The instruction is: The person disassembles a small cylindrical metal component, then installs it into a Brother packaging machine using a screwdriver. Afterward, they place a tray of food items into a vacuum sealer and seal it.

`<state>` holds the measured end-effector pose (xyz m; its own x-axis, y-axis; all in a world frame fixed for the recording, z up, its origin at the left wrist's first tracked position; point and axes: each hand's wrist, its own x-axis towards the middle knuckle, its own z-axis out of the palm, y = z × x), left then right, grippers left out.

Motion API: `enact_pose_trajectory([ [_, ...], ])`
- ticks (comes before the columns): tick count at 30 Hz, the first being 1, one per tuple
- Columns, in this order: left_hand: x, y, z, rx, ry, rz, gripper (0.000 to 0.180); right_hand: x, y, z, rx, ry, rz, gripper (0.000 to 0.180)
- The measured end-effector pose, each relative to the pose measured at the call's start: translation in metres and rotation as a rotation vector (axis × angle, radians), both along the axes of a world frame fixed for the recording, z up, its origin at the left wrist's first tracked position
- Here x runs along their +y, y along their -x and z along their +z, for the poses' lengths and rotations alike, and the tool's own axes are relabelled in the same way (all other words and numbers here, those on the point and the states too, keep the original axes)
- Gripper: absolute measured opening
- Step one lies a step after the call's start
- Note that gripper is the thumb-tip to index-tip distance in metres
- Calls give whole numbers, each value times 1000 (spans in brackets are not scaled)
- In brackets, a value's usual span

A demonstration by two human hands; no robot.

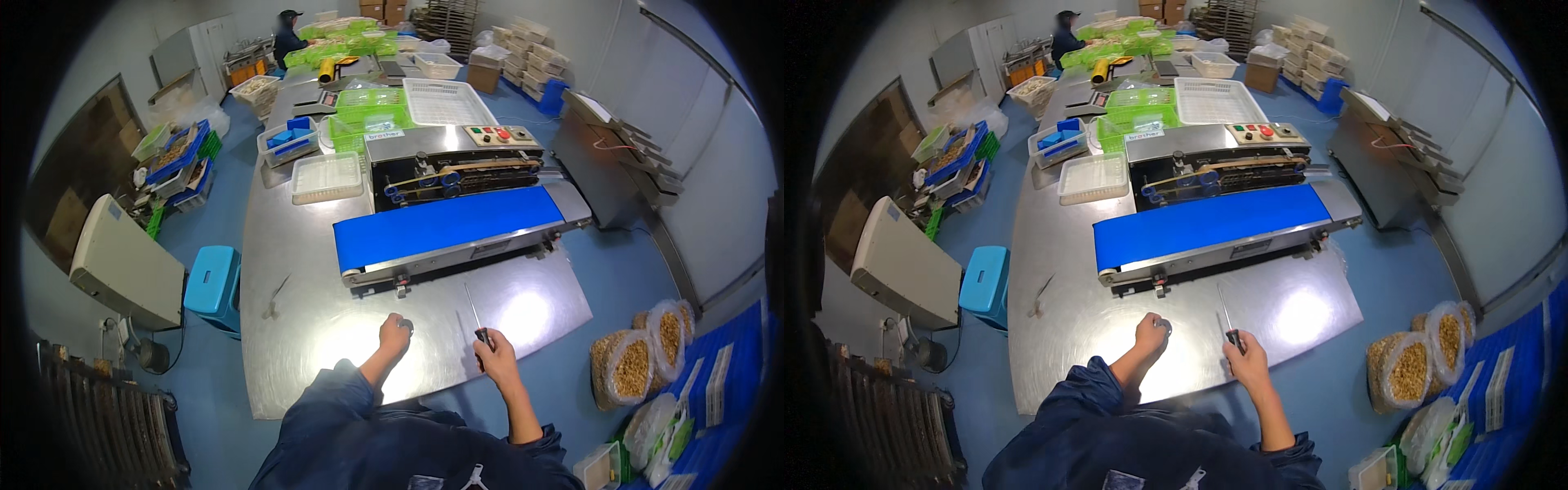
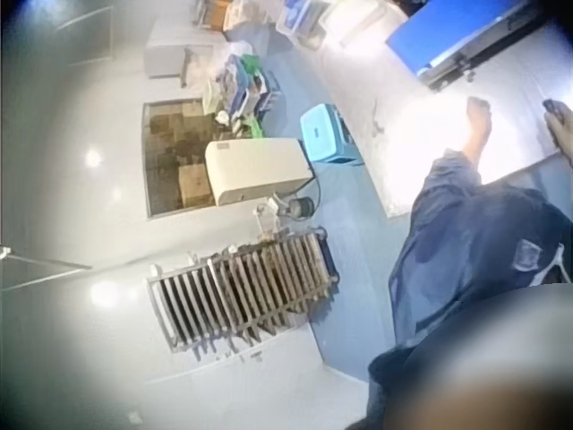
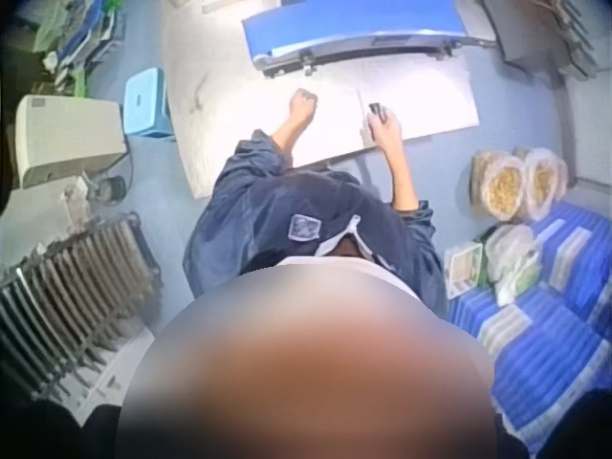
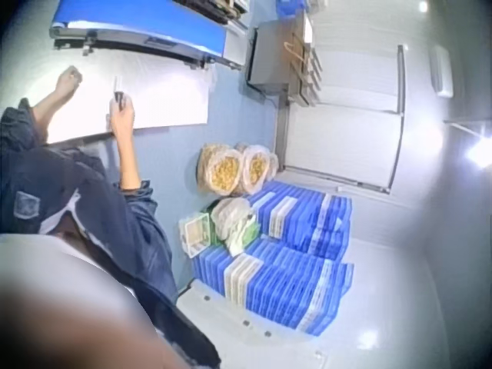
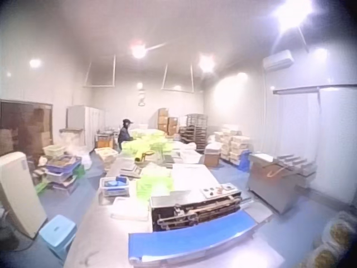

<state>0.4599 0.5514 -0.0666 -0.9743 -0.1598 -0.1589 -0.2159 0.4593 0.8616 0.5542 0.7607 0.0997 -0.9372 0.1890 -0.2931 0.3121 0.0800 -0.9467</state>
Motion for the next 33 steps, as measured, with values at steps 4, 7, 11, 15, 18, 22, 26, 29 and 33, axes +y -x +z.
enact_pose_trajectory([
  [4,-7,6,2,4,239,56,26,8,78,0,157,-96,124,38],
  [7,-2,6,50,42,654,23,24,13,128,14,197,-122,168,40],
  [11,33,57,128,489,185,165,12,31,189,-3,308,-75,197,40],
  [15,83,151,190,639,30,336,13,45,237,-13,253,-150,272,39],
  [18,103,217,175,635,-8,477,18,56,248,-23,288,-126,266,36],
  [22,121,263,148,592,91,611,22,81,257,-34,254,-52,254,32],
  [26,127,284,136,602,99,726,20,99,262,-46,273,-45,260,29],
  [29,126,289,132,616,105,767,19,101,263,-50,298,-85,286,30],
  [33,134,293,133,647,85,815,18,100,264,-44,237,16,284,28],
])
